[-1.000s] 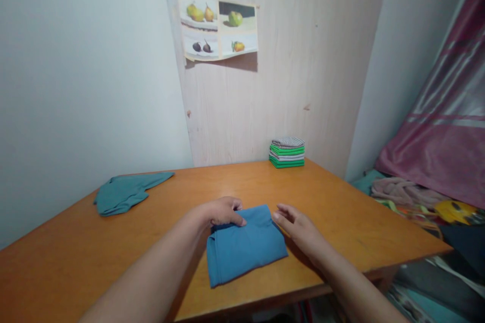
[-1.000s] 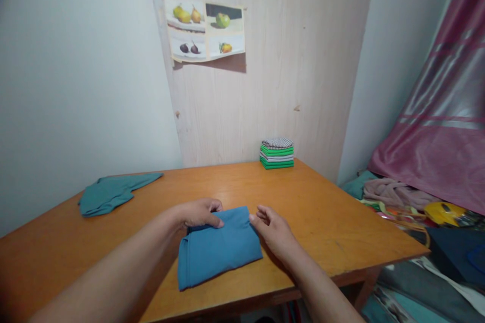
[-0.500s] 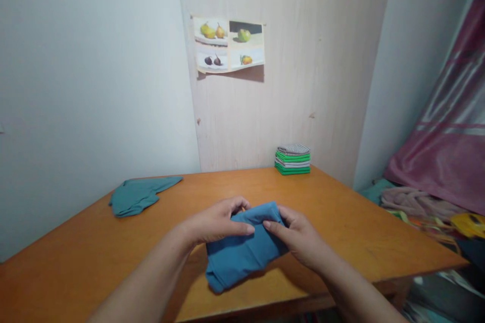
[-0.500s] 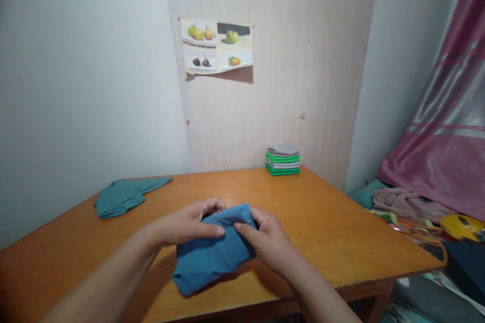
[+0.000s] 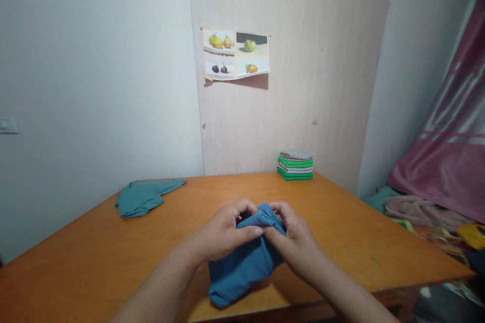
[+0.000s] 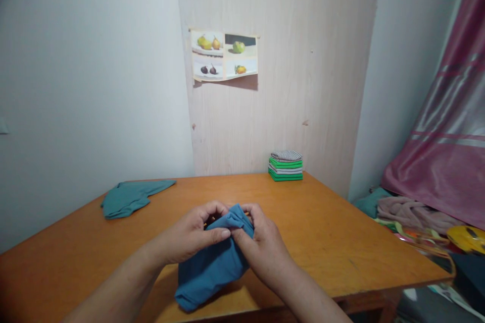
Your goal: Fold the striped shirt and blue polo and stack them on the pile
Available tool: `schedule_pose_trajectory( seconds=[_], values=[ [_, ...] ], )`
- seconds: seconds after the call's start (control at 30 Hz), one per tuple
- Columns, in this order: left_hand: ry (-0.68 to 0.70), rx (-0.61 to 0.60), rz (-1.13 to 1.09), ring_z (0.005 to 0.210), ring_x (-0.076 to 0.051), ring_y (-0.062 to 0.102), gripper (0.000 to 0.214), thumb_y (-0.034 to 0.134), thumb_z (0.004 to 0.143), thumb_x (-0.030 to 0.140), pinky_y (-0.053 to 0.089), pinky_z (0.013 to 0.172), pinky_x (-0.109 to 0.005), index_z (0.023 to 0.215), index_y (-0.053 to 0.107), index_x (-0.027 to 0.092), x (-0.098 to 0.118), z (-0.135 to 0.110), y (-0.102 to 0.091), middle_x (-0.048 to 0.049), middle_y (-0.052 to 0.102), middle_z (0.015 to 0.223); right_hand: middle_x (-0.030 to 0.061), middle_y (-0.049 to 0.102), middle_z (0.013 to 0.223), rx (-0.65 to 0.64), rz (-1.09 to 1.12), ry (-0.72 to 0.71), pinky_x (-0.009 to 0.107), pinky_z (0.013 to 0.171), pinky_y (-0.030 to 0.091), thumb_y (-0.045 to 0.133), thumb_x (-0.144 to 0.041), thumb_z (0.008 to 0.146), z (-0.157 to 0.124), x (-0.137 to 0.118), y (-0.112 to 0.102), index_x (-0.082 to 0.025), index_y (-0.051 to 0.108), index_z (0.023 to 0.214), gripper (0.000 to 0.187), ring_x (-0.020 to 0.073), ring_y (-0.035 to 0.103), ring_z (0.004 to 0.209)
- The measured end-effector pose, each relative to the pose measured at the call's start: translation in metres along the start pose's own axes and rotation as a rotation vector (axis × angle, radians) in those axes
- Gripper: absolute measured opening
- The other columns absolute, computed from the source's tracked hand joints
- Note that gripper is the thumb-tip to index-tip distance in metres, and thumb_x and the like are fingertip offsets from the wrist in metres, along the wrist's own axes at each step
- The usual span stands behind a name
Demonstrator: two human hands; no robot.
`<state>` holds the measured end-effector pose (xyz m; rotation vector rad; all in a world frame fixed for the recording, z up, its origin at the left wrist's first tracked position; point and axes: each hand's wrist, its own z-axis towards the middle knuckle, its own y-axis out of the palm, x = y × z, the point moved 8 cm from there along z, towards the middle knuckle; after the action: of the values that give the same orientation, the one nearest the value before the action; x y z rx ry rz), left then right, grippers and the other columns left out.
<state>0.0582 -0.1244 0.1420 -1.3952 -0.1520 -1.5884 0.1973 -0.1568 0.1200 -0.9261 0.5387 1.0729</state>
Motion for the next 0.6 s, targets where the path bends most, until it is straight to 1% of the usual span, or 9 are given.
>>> schedule_pose_trajectory(
  seconds=[0.1,0.17,0.23,0.33,0.43,0.5,0.6],
  values=[
    [-0.052,-0.020,-0.029,0.090,-0.019,0.059,0.030,0.068,0.085,0.043,0.046,0.080,-0.028,0.099,0.064,0.017,-0.007,-0.001,0.000,-0.0033,0.066,0.095,0.0029,0.070,0.103,-0.001,-0.027,-0.003,0.031,0.081,0.051,0.065,-0.034,0.087,-0.002,-0.001,0.001,-0.024,0.057,0.113,0.029,0.0204,0.067,0.093],
    [-0.083,0.008,-0.047,0.082,-0.017,0.057,0.032,0.069,0.084,0.045,0.045,0.073,-0.026,0.095,0.064,0.016,-0.011,-0.001,-0.003,-0.0021,0.064,0.088,0.0036,0.069,0.107,0.028,-0.062,-0.021,0.033,0.084,0.051,0.067,-0.034,0.085,-0.004,-0.005,-0.002,-0.025,0.055,0.118,0.036,0.0210,0.066,0.097],
    [-0.102,0.059,-0.061,0.074,-0.014,0.054,0.034,0.071,0.082,0.047,0.043,0.067,-0.024,0.091,0.063,0.016,-0.014,-0.002,-0.007,-0.0001,0.061,0.081,0.0045,0.068,0.113,0.055,-0.093,-0.066,0.034,0.089,0.051,0.067,-0.032,0.085,-0.005,-0.012,-0.005,-0.026,0.055,0.121,0.039,0.0218,0.065,0.104],
    [-0.105,0.114,-0.095,0.071,-0.013,0.051,0.036,0.073,0.080,0.048,0.041,0.063,-0.022,0.088,0.061,0.015,-0.013,-0.005,-0.008,0.0010,0.059,0.078,0.0052,0.066,0.116,0.059,-0.112,-0.136,0.036,0.095,0.049,0.065,-0.026,0.085,-0.005,-0.022,-0.006,-0.027,0.059,0.112,0.027,0.0221,0.062,0.109],
    [-0.082,0.131,-0.104,0.072,-0.013,0.051,0.035,0.073,0.080,0.048,0.041,0.064,-0.022,0.088,0.062,0.015,-0.008,-0.007,-0.008,0.0013,0.058,0.078,0.0057,0.066,0.116,0.007,-0.117,-0.170,0.039,0.098,0.047,0.063,-0.024,0.085,-0.003,-0.026,-0.003,-0.026,0.061,0.098,0.013,0.0227,0.060,0.112],
    [-0.051,0.150,-0.058,0.074,-0.014,0.052,0.033,0.074,0.080,0.046,0.042,0.067,-0.023,0.087,0.064,0.016,-0.004,-0.008,-0.009,0.0009,0.059,0.079,0.0066,0.066,0.117,-0.010,-0.118,-0.186,0.041,0.099,0.046,0.064,-0.023,0.085,-0.002,-0.027,-0.001,-0.026,0.063,0.096,0.011,0.0239,0.058,0.116],
    [-0.014,0.170,0.007,0.077,-0.015,0.054,0.029,0.072,0.083,0.044,0.043,0.071,-0.024,0.089,0.066,0.016,-0.001,-0.010,-0.012,-0.0006,0.062,0.082,0.0083,0.062,0.125,0.040,-0.126,-0.210,0.043,0.103,0.043,0.066,-0.024,0.084,-0.003,-0.028,-0.005,-0.027,0.066,0.098,0.015,0.0260,0.052,0.126]
  ],
)
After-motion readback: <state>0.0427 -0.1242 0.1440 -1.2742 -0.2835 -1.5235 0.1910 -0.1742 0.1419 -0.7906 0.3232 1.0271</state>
